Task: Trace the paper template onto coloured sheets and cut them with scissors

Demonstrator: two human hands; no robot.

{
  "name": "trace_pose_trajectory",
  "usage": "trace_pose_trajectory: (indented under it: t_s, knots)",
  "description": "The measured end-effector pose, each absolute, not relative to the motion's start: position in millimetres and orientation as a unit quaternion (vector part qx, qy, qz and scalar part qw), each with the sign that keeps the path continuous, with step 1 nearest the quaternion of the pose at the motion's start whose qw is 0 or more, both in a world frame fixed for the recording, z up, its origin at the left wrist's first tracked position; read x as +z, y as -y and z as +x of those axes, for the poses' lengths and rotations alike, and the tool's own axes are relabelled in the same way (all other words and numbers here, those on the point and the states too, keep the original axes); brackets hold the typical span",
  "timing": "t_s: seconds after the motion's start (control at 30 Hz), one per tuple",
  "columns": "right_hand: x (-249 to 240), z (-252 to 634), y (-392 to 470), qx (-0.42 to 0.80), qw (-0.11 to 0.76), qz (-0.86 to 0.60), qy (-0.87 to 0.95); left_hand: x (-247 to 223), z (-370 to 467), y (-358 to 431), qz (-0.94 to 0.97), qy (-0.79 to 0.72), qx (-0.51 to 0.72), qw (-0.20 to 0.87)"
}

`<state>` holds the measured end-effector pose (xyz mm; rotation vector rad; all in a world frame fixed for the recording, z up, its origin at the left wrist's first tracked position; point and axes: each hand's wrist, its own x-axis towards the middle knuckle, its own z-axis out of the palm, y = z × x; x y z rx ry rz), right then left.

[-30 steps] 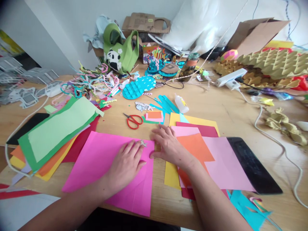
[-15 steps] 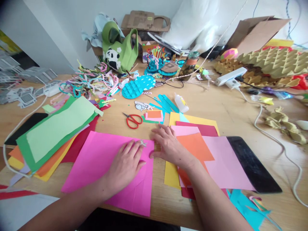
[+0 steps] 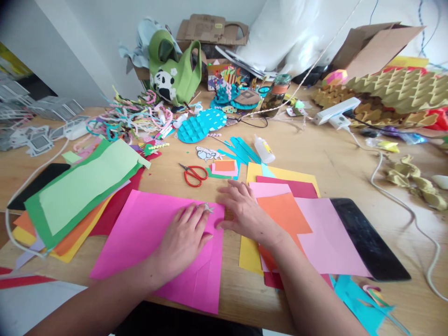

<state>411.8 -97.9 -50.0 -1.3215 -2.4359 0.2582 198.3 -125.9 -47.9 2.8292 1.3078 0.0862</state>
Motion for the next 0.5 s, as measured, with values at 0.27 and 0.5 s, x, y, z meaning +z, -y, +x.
trace_pose_trajectory:
  t_s: [0.27, 0.5]
  knots:
    - [-51, 412, 98, 0.093, 0.175, -0.473, 0.859, -48, 199, 126, 0.906, -0.423, 0.022, 0.015]
    - [-42, 404, 101, 0.106, 0.18, -0.433, 0.877, -50, 199, 127, 0.906, -0.421, 0.041, 0.004]
